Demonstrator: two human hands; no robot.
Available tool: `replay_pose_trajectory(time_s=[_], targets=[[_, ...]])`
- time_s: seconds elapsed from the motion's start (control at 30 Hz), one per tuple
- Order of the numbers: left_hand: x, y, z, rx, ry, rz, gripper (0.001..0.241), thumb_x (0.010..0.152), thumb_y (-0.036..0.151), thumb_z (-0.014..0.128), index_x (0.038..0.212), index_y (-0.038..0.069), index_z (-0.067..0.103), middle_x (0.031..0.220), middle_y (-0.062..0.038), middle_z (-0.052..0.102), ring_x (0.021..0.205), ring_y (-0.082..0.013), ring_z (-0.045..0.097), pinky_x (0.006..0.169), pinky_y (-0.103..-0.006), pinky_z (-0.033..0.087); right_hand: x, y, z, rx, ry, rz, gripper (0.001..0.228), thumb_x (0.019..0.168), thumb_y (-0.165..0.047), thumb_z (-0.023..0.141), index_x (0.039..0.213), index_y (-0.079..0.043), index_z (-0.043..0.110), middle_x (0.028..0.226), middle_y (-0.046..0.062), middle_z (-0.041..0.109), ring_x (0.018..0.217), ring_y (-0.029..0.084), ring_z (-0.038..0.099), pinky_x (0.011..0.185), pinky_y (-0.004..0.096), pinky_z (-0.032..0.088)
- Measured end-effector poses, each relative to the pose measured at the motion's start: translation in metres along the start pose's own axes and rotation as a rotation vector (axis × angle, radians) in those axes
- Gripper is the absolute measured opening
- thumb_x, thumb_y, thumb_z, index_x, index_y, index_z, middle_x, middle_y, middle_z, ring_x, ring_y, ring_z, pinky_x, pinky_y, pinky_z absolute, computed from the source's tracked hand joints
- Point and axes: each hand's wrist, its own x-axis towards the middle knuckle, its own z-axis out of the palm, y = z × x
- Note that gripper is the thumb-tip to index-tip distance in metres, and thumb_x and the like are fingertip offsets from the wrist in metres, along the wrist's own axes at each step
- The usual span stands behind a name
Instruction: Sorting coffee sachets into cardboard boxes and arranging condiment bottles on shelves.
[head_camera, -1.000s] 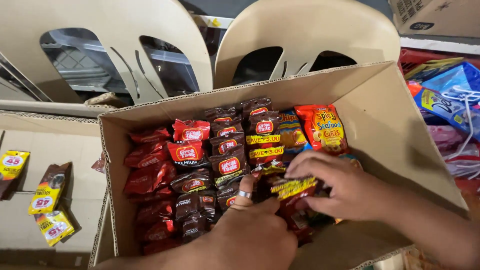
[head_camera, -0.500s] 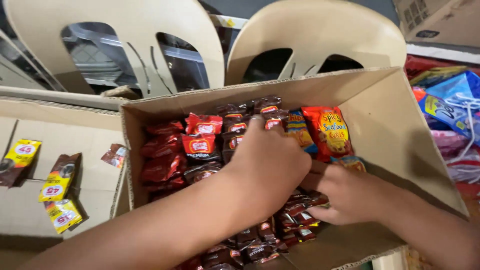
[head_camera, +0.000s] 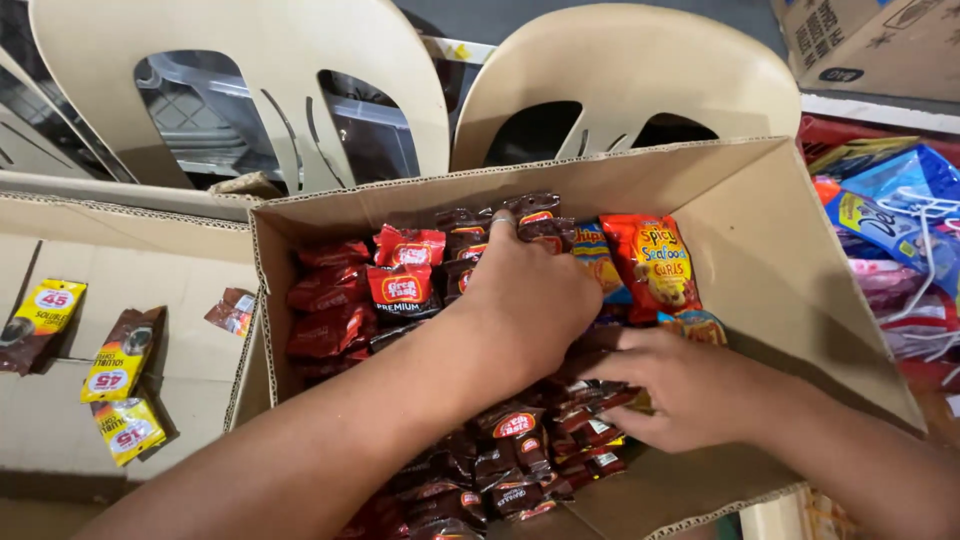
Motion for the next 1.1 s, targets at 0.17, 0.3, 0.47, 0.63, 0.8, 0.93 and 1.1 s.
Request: replay_pose_trajectory(time_s=[0.17,0.3,0.47,0.63,0.8,0.93,1.1], targets=[[0.000,-0.004,0.000,-0.023,0.016,-0.001,0.021,0.083,0.019,0.070,0.102,0.013,0.077,0.104,-0.011,0.073,0.105,-0.0330,0.069,0.107,-0.0731,0.031,0.006,0.006,-0.002,0.050,-0.204,0.374,0.036,0.083,-0.033,0.081,0.117,-0.020,0.075,0.106,0.006,0.072,0.102,0.023,0.068,0.088,0.036,0.057],[-0.001,-0.007,0.000,-0.081,-0.009,0.015,0.028,0.075,0.021,0.076,0.102,0.011,0.075,0.104,-0.012,0.073,0.105,-0.0324,0.069,0.107,-0.0715,0.033,0.006,0.013,0.003,0.103,-0.153,0.204,0.041,0.085,-0.030,0.076,0.123,-0.017,0.073,0.102,0.008,0.074,0.096,0.025,0.070,0.085,0.037,0.057],[0.003,-0.011,0.001,-0.146,-0.083,0.021,0.033,0.073,0.021,0.078,0.104,0.010,0.075,0.106,-0.013,0.074,0.109,-0.0321,0.069,0.109,-0.0719,0.032,0.010,0.007,-0.002,-0.138,-0.467,0.515,0.047,0.094,-0.041,0.075,0.140,-0.035,0.065,0.109,0.007,0.068,0.106,0.017,0.066,0.094,0.029,0.055],[-0.004,-0.013,-0.008,-0.239,-0.105,-0.011,0.056,0.074,0.052,0.081,0.108,0.007,0.072,0.106,-0.018,0.072,0.110,-0.0358,0.067,0.114,-0.0717,0.024,-0.003,0.054,0.003,1.134,-0.256,0.399,0.065,0.080,-0.007,0.080,0.133,-0.009,0.042,0.132,0.011,0.056,0.117,0.019,0.068,0.096,0.040,0.059],[-0.001,-0.012,-0.003,-0.199,-0.182,-0.013,0.061,0.071,0.058,0.083,0.107,0.009,0.075,0.106,-0.016,0.073,0.111,-0.0350,0.067,0.114,-0.0727,0.025,0.009,0.039,-0.006,1.036,-0.204,0.472,0.046,0.086,-0.022,0.076,0.117,-0.003,0.048,0.118,0.012,0.066,0.110,0.020,0.071,0.091,0.041,0.061],[0.003,-0.013,0.007,-0.146,-0.152,-0.005,0.050,0.073,0.044,0.085,0.107,0.009,0.076,0.107,-0.015,0.074,0.112,-0.0346,0.067,0.112,-0.0763,0.025,0.014,0.035,-0.004,0.720,-0.326,0.761,0.051,0.087,-0.051,0.060,0.110,-0.005,0.060,0.091,0.009,0.070,0.083,0.022,0.079,0.071,0.040,0.066],[-0.002,-0.011,-0.006,-0.163,-0.138,0.059,0.040,0.074,0.035,0.083,0.107,0.012,0.076,0.108,-0.013,0.072,0.114,-0.0338,0.064,0.110,-0.0764,0.025,0.008,0.053,0.008,0.672,-0.365,0.527,0.058,0.087,-0.054,0.066,0.105,0.000,0.068,0.090,0.007,0.076,0.084,0.015,0.076,0.075,0.033,0.062]])
